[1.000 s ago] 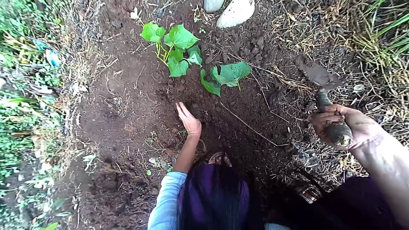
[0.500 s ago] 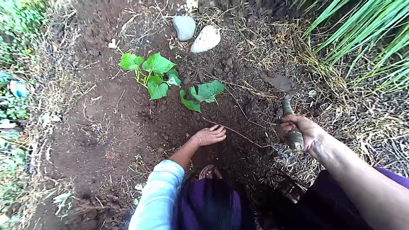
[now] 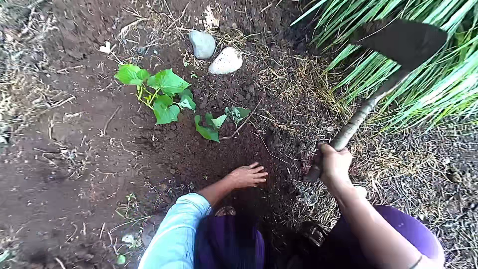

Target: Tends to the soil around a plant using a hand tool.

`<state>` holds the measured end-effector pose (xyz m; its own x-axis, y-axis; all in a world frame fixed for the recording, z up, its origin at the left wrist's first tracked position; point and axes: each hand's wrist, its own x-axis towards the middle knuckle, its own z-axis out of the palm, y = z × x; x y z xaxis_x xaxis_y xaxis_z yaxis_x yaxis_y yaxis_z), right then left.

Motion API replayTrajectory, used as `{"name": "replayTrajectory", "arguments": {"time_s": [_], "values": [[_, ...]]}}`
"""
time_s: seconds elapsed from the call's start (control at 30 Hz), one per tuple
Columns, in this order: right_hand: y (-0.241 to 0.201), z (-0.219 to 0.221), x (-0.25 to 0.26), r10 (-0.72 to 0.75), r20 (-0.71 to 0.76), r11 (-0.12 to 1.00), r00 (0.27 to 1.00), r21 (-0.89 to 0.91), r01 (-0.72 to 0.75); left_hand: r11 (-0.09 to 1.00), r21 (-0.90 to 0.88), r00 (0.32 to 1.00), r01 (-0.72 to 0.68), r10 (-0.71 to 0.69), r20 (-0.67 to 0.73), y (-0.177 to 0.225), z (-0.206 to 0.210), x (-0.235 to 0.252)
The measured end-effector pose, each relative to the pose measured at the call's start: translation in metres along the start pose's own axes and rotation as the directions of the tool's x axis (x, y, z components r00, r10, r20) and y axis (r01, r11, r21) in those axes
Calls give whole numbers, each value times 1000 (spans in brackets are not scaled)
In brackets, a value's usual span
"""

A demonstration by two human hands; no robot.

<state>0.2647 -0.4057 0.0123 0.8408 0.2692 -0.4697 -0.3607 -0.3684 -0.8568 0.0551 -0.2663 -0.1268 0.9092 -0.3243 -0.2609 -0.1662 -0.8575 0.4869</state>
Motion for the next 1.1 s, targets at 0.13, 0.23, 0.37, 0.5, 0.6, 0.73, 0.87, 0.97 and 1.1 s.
{"name": "replayTrajectory", "arguments": {"time_s": [0.13, 0.23, 0.37, 0.5, 0.6, 0.73, 0.87, 0.97, 1.1], "values": [[49, 15, -19, 342, 180, 871, 923, -430, -239, 920, 236, 944, 313, -273, -186, -42, -60, 10], [1, -22, -9, 322, 214, 829, 922, -534, -165, 742, 180, 737, 646, -545, -400, -81, -124, 9], [-50, -58, 0, 21, 93, 948, 995, -319, 10, 662, -33, 513, 749, -610, -604, -69, -157, -10], [-5, 7, -3, 23, -117, 999, 993, -28, -26, 881, 2, 537, 473, -287, -793, -17, -87, -5], [67, 53, -36, 373, 109, 909, 921, -241, -339, 983, 22, 842, 183, -145, -519, 1, -39, 4], [48, 37, -20, 564, 481, 780, 671, -45, -624, 984, -32, 948, 177, -179, -264, -12, -37, 3], [41, 31, -30, 580, 589, 727, 563, -62, -684, 970, 9, 966, 245, -243, -88, -20, -44, 20], [28, 56, -49, 573, 448, 806, 687, -153, -573, 912, 57, 912, 407, -402, -78, -35, -60, 21], [2, 45, -52, 437, 382, 895, 815, -275, -351, 794, 170, 808, 583, -544, -227, -49, -83, 12]]}}
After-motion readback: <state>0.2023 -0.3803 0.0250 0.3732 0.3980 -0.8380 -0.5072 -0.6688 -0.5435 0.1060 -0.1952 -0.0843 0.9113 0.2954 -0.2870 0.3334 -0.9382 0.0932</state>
